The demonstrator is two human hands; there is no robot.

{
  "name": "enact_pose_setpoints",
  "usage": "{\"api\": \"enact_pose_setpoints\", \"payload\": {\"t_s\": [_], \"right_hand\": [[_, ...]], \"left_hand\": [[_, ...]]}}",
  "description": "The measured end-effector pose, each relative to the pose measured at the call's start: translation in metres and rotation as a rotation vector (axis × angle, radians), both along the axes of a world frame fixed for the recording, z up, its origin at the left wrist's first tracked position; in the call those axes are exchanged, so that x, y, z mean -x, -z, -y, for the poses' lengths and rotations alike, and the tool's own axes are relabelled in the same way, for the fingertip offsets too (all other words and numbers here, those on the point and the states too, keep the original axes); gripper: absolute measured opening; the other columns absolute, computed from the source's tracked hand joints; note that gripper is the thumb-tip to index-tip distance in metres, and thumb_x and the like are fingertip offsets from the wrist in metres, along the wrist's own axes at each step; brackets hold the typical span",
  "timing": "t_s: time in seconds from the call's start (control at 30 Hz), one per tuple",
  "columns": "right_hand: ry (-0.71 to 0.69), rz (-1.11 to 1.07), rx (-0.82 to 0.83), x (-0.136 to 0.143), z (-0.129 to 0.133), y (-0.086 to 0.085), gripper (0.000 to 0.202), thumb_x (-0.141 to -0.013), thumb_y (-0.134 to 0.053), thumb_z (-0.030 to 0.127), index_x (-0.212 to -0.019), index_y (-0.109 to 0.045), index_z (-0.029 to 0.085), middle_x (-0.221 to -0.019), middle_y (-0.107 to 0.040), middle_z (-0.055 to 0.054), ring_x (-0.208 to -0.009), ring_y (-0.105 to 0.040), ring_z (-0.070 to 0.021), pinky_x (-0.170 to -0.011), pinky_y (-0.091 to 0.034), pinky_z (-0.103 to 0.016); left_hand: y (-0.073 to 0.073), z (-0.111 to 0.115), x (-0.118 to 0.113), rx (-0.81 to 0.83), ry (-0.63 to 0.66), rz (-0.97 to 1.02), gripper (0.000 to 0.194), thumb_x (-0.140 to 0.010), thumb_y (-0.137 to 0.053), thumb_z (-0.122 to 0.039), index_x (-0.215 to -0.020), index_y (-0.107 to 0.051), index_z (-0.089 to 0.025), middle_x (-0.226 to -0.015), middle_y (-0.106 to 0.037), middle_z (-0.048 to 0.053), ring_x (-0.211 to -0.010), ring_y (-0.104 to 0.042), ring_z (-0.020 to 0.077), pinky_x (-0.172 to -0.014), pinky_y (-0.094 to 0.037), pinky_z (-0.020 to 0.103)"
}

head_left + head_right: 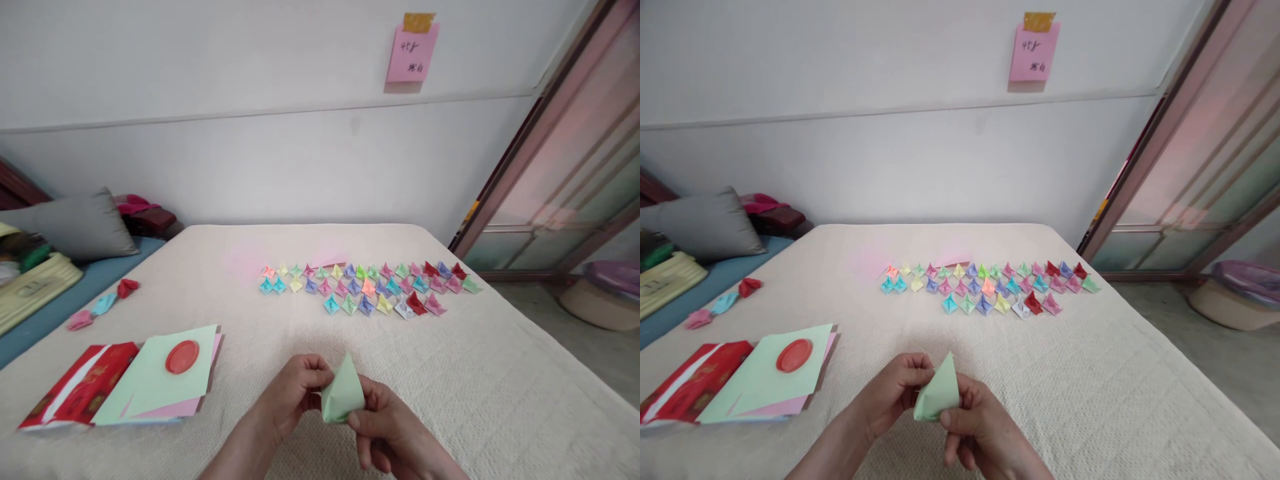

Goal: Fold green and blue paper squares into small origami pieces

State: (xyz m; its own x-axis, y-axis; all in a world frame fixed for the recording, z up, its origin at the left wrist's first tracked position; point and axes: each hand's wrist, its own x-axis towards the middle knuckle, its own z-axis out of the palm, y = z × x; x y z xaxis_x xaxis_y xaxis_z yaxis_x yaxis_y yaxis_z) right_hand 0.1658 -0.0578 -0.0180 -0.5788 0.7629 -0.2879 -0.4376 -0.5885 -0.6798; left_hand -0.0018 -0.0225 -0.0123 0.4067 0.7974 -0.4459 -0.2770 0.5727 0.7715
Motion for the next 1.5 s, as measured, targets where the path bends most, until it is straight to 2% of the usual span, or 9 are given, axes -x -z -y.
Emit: {"api": "enact_pose_setpoints", "payload": {"t_s": [0.13,0.23,0.4,0.53,0.73,0.93,1.2,1.4,1.5], "right_hand": [[-0.007,-0.047,0.017,0.001,0.001,0.000,0.043,-0.063,-0.078,0.015,-0.104,-0.063,0.015,-0.084,-0.069,-0.005,-0.043,-0.068,-0.0114,-0.026,-0.030,-0.010],[0.039,-0.039,0.013,0.003,0.000,0.002,0.045,-0.061,-0.080,0.017,-0.102,-0.064,0.013,-0.076,-0.069,-0.005,-0.041,-0.065,-0.0105,-0.028,-0.033,-0.010],[0.141,-0.012,-0.001,0.007,-0.003,0.006,0.036,-0.055,-0.082,0.020,-0.087,-0.068,0.011,-0.063,-0.064,-0.001,-0.035,-0.050,-0.0029,-0.032,-0.035,-0.011],[0.197,0.020,0.004,0.010,-0.005,0.007,0.031,-0.051,-0.083,0.019,-0.078,-0.070,0.010,-0.058,-0.060,0.001,-0.038,-0.042,-0.0025,-0.030,-0.031,-0.011],[0.144,0.016,-0.002,0.008,-0.002,0.010,0.027,-0.058,-0.079,0.022,-0.081,-0.069,0.010,-0.062,-0.063,-0.001,-0.033,-0.044,-0.0025,-0.029,-0.030,-0.013],[0.115,-0.044,-0.006,0.008,-0.003,-0.001,0.034,-0.057,-0.078,0.020,-0.088,-0.068,0.011,-0.067,-0.060,0.000,-0.039,-0.042,-0.0028,-0.031,-0.033,-0.012],[0.064,-0.119,-0.016,0.007,-0.001,0.002,0.023,-0.068,-0.071,0.022,-0.089,-0.066,0.013,-0.072,-0.061,0.000,-0.031,-0.046,0.0004,-0.031,-0.018,-0.014],[0.115,-0.063,0.000,0.006,-0.003,0.001,0.021,-0.071,-0.067,0.020,-0.090,-0.066,0.012,-0.070,-0.059,0.000,-0.038,-0.043,-0.0017,-0.034,-0.030,-0.014],[0.145,0.052,-0.030,0.003,-0.005,0.000,0.021,-0.075,-0.065,0.023,-0.093,-0.066,0.014,-0.071,-0.060,0.000,-0.050,-0.050,-0.0064,-0.043,-0.038,-0.016]], "left_hand": [[0.000,0.000,0.001,0.015,0.026,0.008,0.016,-0.065,-0.071,-0.020,-0.065,-0.057,-0.013,-0.056,-0.053,-0.002,-0.047,-0.047,0.0082,-0.047,-0.035,0.022],[0.000,0.001,0.002,0.014,0.034,0.020,0.017,-0.065,-0.070,-0.021,-0.064,-0.055,-0.014,-0.057,-0.052,-0.002,-0.048,-0.047,0.0086,-0.048,-0.033,0.022],[0.004,0.000,0.004,0.004,0.038,0.046,0.019,-0.065,-0.070,-0.021,-0.062,-0.052,-0.015,-0.057,-0.051,-0.002,-0.049,-0.046,0.0081,-0.048,-0.031,0.022],[0.005,-0.001,0.004,0.000,0.047,0.052,0.019,-0.066,-0.069,-0.022,-0.062,-0.051,-0.015,-0.058,-0.051,-0.002,-0.049,-0.045,0.0078,-0.048,-0.030,0.021],[0.006,-0.002,0.003,-0.005,0.046,0.016,0.016,-0.065,-0.068,-0.021,-0.063,-0.053,-0.015,-0.056,-0.051,-0.002,-0.048,-0.045,0.0085,-0.048,-0.031,0.022],[0.005,0.000,0.002,-0.004,0.051,0.017,0.018,-0.063,-0.069,-0.022,-0.061,-0.053,-0.015,-0.056,-0.051,-0.002,-0.048,-0.045,0.0081,-0.048,-0.031,0.022],[0.002,0.001,0.001,-0.007,0.032,0.007,0.018,-0.064,-0.068,-0.023,-0.061,-0.052,-0.015,-0.056,-0.050,-0.002,-0.048,-0.045,0.0087,-0.048,-0.031,0.022],[0.000,0.000,0.003,-0.058,0.006,-0.031,0.017,-0.065,-0.067,-0.022,-0.061,-0.052,-0.015,-0.056,-0.050,-0.003,-0.048,-0.044,0.0076,-0.049,-0.031,0.021],[-0.003,0.000,0.007,-0.088,-0.010,-0.065,0.017,-0.067,-0.067,-0.023,-0.063,-0.053,-0.015,-0.057,-0.051,-0.003,-0.050,-0.045,0.0085,-0.050,-0.032,0.021]]}}
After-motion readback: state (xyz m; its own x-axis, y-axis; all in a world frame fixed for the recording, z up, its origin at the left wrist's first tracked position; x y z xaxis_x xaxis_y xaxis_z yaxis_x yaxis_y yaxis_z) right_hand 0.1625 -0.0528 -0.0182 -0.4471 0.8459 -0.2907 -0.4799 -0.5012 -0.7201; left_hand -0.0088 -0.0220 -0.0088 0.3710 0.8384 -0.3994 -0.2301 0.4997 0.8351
